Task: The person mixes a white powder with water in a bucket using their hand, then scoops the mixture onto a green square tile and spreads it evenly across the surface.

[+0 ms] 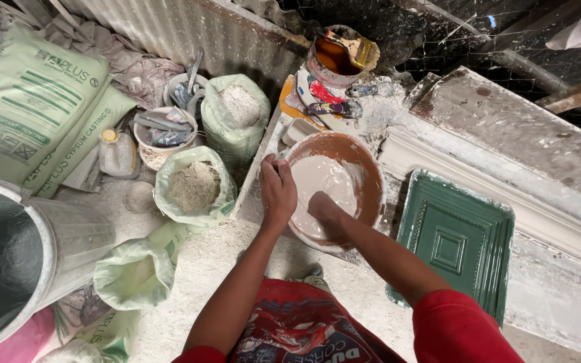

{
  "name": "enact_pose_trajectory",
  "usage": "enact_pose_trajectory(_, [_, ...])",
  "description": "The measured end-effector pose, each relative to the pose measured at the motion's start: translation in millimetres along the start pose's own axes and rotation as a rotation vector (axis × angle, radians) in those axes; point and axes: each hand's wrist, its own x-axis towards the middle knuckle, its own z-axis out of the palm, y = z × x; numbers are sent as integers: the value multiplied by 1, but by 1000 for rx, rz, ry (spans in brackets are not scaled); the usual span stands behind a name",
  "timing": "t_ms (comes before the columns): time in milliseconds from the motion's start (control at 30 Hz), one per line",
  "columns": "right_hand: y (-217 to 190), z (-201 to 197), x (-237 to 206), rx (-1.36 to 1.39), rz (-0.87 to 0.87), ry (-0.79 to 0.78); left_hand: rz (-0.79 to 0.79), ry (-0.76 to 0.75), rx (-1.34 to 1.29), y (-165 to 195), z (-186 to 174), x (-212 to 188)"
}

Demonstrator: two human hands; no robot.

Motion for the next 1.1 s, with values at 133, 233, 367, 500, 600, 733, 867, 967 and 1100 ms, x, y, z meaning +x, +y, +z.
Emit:
enact_pose_trajectory(133, [-4,-4,-10,97,71,76,-23,2,-19,0,-2,0])
enact_pose_trajectory(233, [7,-16,-25,204,101,98,-74,-9,-40,4,-3,0])
enact_pose_trajectory(367, [33,-31,-33,290,98,74,-69,0,-23,10,-5,0])
enact_pose_trajectory(500, [42,-34,-14,320,109,36,-103,-39,-1,14,-6,2])
enact_pose_trajectory(600, [28,-25,7,291,97,41,-128,-53,-8,16,-7,2])
enact_pose_trajectory(733, [-5,-11,20,205,97,85,-97,-33,7,17,-6,1])
enact_pose_trajectory(867, [-16,3,12,241,92,105,-128,-51,-1,16,-6,0])
enact_pose_trajectory(967, [-7,1,-2,267,82,106,-121,-52,17,13,-6,1])
enact_pose_trajectory(1100, [22,-14,-18,303,61,64,-89,-23,-28,11,-5,2])
